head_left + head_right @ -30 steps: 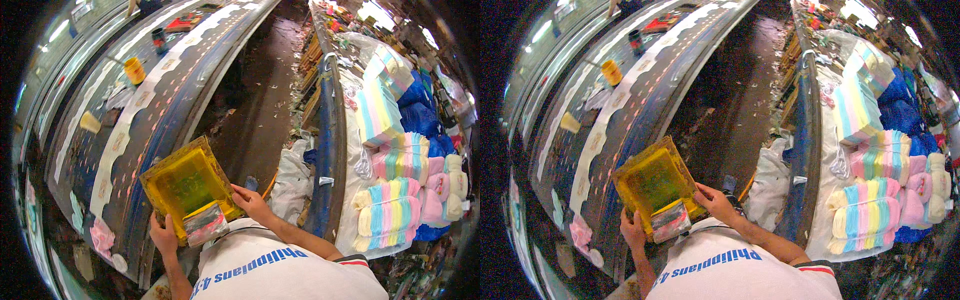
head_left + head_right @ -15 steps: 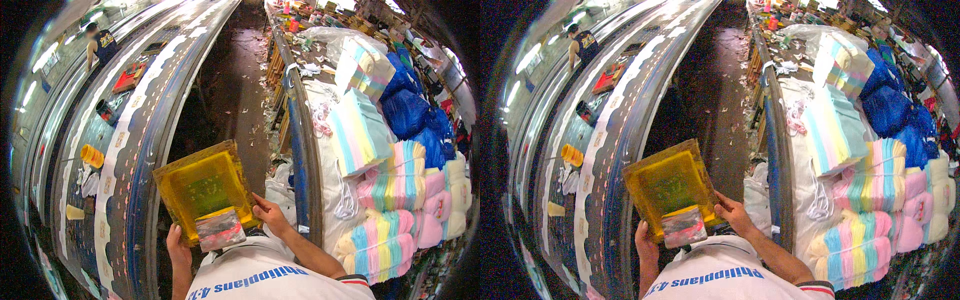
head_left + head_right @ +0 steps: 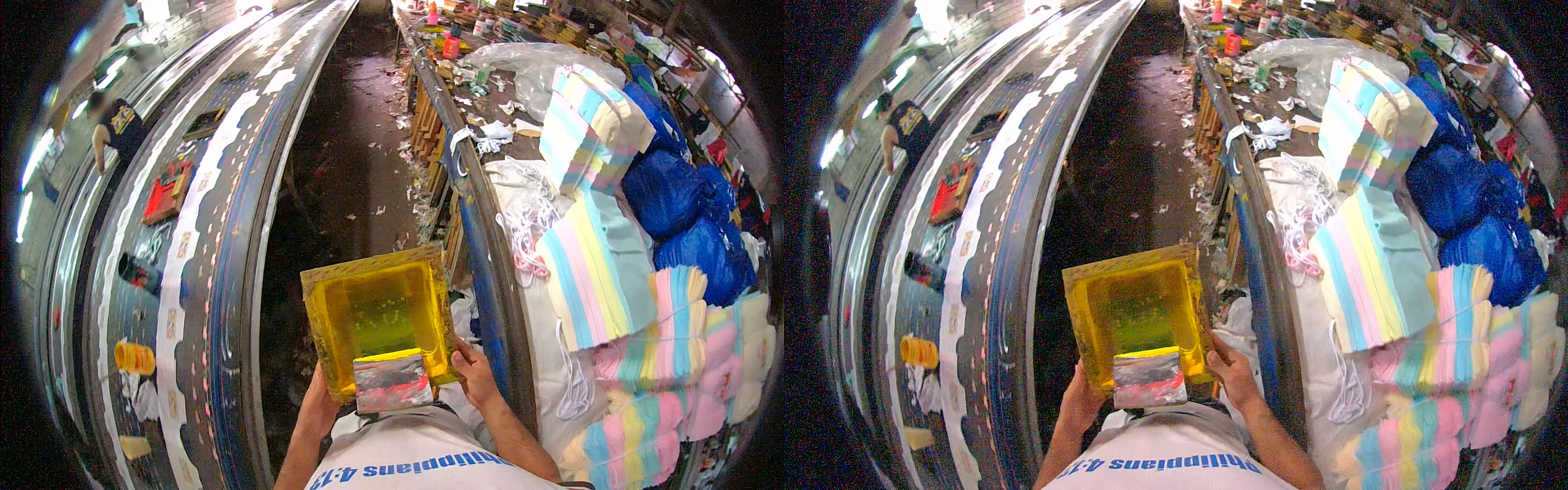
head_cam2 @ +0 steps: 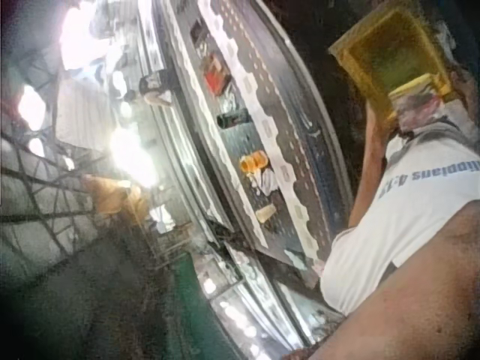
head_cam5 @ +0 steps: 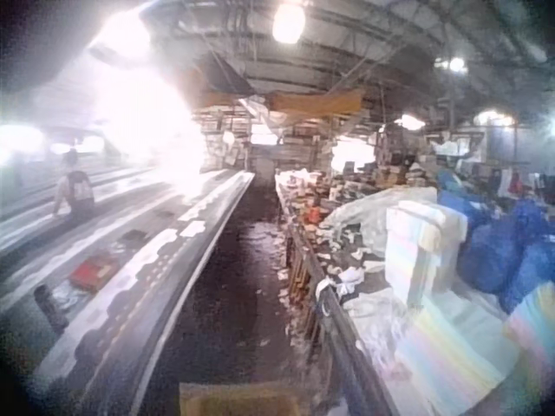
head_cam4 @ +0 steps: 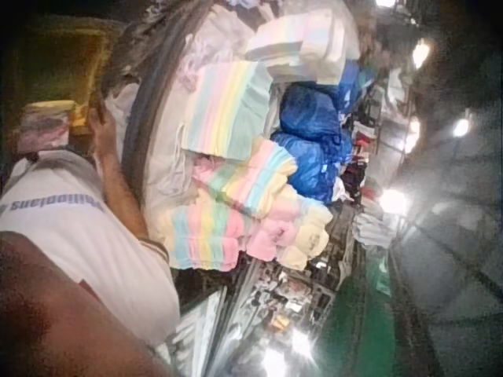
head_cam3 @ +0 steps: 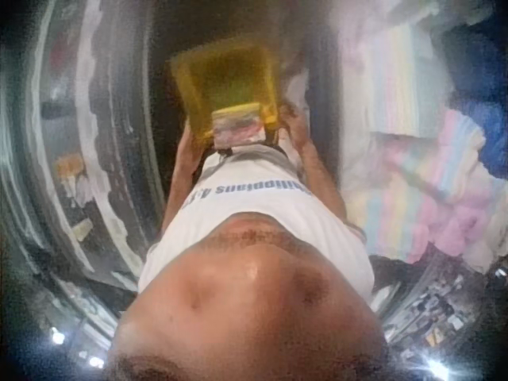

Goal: The person uses a yellow ink tray and a squeegee to apply green ink onto a screen-printing frame, repeatedly rolling the squeegee across the screen to transfer ink onto patterned paper sheets laid out on a green table. The person moves the tray along the table and continues printing multiple sheets in sequence.

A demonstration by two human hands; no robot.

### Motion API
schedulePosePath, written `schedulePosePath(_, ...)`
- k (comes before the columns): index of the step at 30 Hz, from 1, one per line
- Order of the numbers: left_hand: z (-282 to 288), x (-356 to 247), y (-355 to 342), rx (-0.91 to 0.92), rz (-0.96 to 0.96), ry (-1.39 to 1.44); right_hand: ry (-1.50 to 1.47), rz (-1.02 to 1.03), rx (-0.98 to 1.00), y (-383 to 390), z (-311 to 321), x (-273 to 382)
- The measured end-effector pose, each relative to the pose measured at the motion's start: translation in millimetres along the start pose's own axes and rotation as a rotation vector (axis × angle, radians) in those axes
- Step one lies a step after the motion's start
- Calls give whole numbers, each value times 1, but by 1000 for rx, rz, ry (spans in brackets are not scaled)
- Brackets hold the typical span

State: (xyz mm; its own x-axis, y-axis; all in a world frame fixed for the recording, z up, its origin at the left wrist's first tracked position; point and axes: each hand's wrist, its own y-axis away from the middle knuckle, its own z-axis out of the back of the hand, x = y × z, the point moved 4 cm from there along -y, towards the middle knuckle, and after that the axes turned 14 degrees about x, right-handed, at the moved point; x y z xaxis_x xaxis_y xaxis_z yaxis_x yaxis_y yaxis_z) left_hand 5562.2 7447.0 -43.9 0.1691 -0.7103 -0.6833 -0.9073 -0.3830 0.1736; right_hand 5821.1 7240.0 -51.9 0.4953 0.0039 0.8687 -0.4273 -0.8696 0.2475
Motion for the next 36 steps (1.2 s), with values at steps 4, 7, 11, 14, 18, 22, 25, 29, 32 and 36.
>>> schedulePosePath(4, 28, -48, -87, -7, -45, -35, -59, 42, -44, -73, -8, 34)
schedulePosePath(7, 30, -104, -143, -44, -19, -38, -62, 68, -101, -135, -17, 51)
schedulePosePath(11, 65, -171, -223, 0, -51, -101, 57, 59, -121, -226, -24, 81)
schedulePosePath(14, 96, -202, -262, -151, -12, -203, 43, 56, -80, -281, -53, 103)
schedulePosePath(18, 123, -217, -323, -270, -131, -319, 24, 103, -36, -334, -57, 123)
schedulePosePath(22, 115, -233, -369, -356, -189, -484, 31, 50, -36, -383, -39, 140)
schedulePosePath(25, 120, -237, -411, -404, -181, -611, 53, 20, 12, -424, -7, 154)
schedulePosePath(29, 105, -262, -485, -456, -236, -680, 226, 6, 120, -493, 31, 181)
schedulePosePath(32, 110, -270, -547, -494, -268, -543, 254, 80, 232, -555, 60, 213)
schedulePosePath(36, 67, -298, -624, -587, -194, -460, 230, 18, 319, -635, 110, 275)
